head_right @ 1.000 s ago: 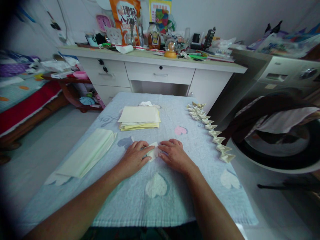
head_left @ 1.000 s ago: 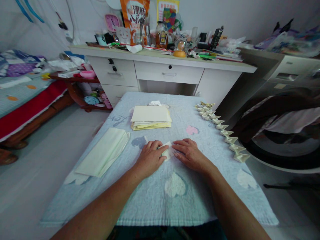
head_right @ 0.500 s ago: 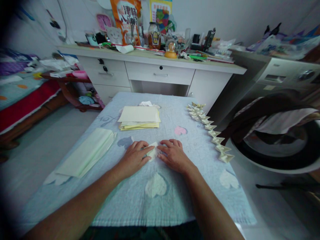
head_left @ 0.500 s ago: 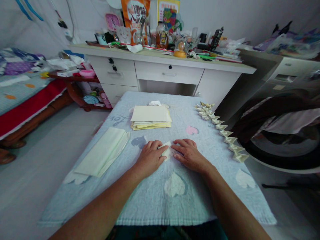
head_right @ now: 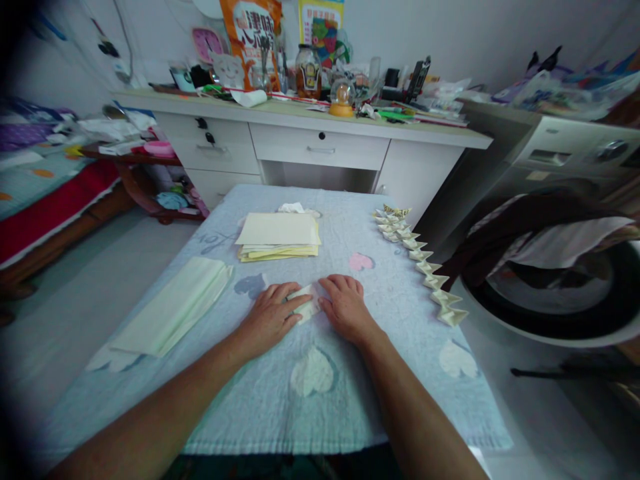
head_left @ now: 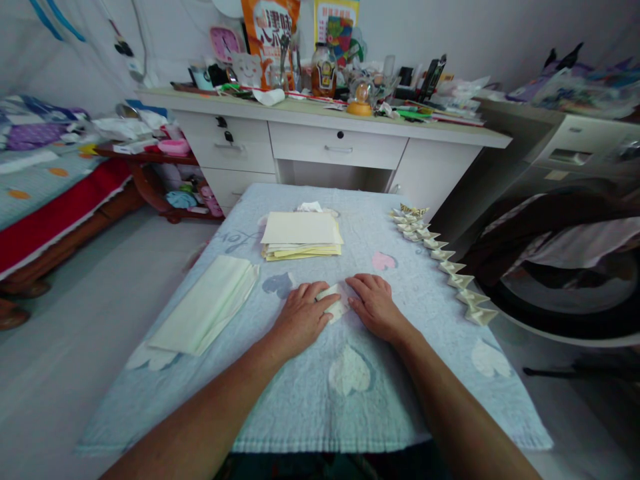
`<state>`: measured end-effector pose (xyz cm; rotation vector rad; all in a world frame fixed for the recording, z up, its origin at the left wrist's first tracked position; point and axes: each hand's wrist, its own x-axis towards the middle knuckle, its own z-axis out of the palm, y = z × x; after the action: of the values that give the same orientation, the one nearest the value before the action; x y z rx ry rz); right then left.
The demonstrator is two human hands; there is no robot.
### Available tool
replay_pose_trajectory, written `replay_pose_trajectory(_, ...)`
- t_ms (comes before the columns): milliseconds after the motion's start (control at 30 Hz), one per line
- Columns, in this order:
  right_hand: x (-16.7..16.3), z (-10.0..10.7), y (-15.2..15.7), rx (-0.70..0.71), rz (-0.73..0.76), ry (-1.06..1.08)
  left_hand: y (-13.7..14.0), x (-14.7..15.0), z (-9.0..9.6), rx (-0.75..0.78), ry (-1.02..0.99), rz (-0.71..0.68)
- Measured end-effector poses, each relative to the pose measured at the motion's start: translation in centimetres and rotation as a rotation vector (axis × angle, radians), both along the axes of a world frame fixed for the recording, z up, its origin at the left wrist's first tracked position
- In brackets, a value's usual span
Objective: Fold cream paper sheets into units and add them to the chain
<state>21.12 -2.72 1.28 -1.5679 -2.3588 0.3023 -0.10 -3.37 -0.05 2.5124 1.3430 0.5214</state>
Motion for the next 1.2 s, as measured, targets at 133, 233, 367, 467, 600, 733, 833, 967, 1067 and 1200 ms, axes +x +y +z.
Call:
replay_pose_trajectory(133, -1.2, -0.4, 0.4, 0.044, -0.121, -0.1, 0.1, 0.0, 0.0, -0.012, 0.002, -0.049)
replay_pose_trajectory(233, -1.8, -0.4, 0.7, 0.03, -0.171, -0.13, 0.2, 0.0, -0.1, -0.014, 0.001, -0.057)
replay_pose_trajectory(367, -2.2, -0.3, 0.9, 0.004, -0.228, -0.154, 0.2, 0.2, -0.1, -0.012, 0.014, -0.054)
replay_pose_trajectory(467, -2.4, -0.2, 1.3, -0.009, -0.248, -0.183, 0.2, 0.2, -0.1, -0.006, 0.025, -0.053)
replay_pose_trajectory(600, -2.6, -0.1, 2.1, -0.003, -0.251, -0.219, 0.1, 0.3, 0.0, -0.005, 0.031, -0.047)
replay_pose_trajectory(733, -2.7, -0.1, 2.7, 0.026, -0.229, -0.214, 0.1, 0.3, -0.1, -0.001, 0.03, -0.047)
replay_pose_trajectory(833, -2.9, -0.3, 3.0, 0.047, -0.251, -0.201, 0.1, 0.3, -0.3, 0.007, 0.029, -0.05)
replay_pose_trajectory(967, -3.0, -0.7, 3.1, 0.08, -0.27, -0.182, 0.1, 0.3, -0.3, 0.01, 0.018, -0.05)
replay_pose_trajectory(1067, -2.4, -0.8, 3.0, 0.08, -0.247, -0.152, 0.1, 0.2, -0.2, 0.002, -0.008, -0.047)
replay_pose_trajectory(1200, -1.0, -0.1, 2.5, -0.035, -0.165, -0.057, 0.2, 0.1, 0.3, -0.03, -0.069, -0.065)
